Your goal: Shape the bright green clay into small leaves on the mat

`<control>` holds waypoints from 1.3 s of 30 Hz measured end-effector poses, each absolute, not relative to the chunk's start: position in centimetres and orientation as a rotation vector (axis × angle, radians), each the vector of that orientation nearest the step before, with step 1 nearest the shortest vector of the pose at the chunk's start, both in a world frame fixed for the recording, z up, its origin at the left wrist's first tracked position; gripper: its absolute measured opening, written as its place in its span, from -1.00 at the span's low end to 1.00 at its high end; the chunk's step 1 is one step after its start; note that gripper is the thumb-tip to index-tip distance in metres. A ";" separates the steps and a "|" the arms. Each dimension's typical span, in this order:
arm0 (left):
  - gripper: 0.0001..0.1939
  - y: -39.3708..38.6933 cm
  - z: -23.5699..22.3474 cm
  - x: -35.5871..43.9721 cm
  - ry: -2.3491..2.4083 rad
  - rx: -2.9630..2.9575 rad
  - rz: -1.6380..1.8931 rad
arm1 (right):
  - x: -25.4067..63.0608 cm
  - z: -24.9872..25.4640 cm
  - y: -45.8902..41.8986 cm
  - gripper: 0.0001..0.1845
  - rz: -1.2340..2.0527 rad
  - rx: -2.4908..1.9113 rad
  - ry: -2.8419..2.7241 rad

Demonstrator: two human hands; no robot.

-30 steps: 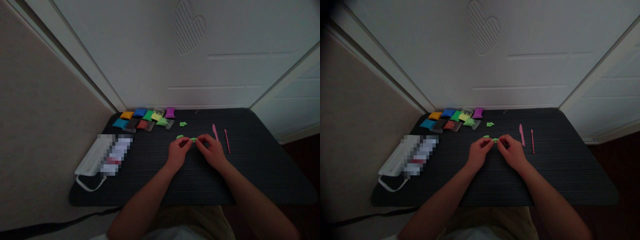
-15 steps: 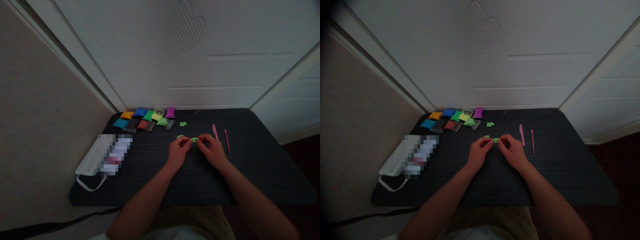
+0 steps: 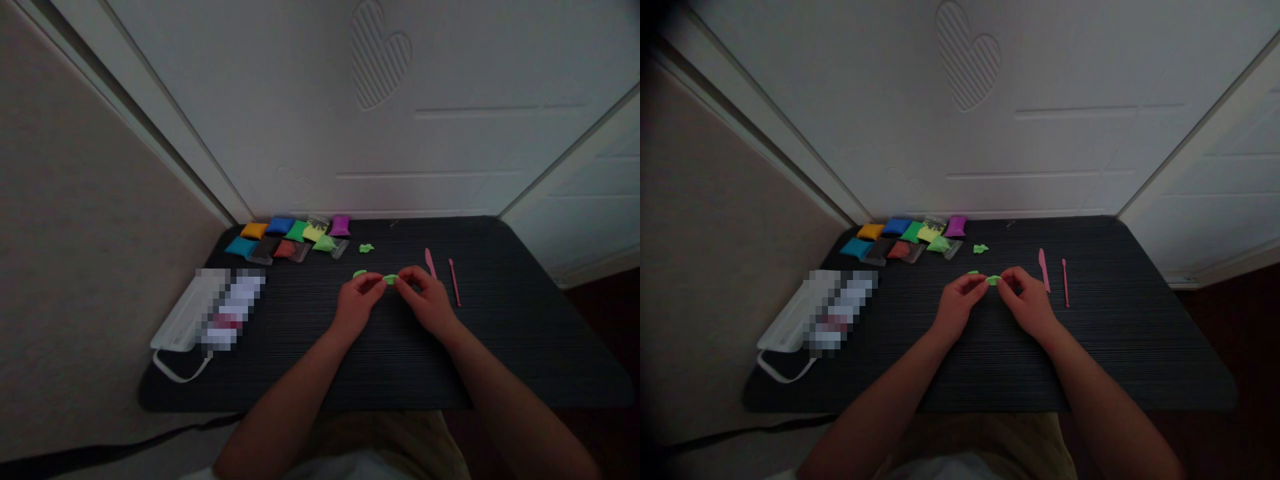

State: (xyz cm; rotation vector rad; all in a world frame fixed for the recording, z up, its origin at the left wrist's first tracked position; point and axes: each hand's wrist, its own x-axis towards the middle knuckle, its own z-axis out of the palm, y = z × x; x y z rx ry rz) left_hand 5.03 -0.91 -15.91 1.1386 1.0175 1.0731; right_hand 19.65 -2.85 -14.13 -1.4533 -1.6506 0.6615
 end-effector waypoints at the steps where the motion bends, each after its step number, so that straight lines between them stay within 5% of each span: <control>1: -0.79 -0.9 -16.0 5.0 1.019 1.144 1.069 | 19.6 -14.1 -2.9 -0.86 0.667 -1.447 -1.664; 7: -0.82 -0.7 -15.8 5.0 1.069 1.168 1.072 | 19.5 -14.4 -2.8 -0.69 0.701 -1.363 -1.723; 39: -0.80 -0.4 -15.3 4.6 0.958 1.061 0.936 | 19.7 -14.9 -2.8 -0.72 0.526 -1.338 -1.936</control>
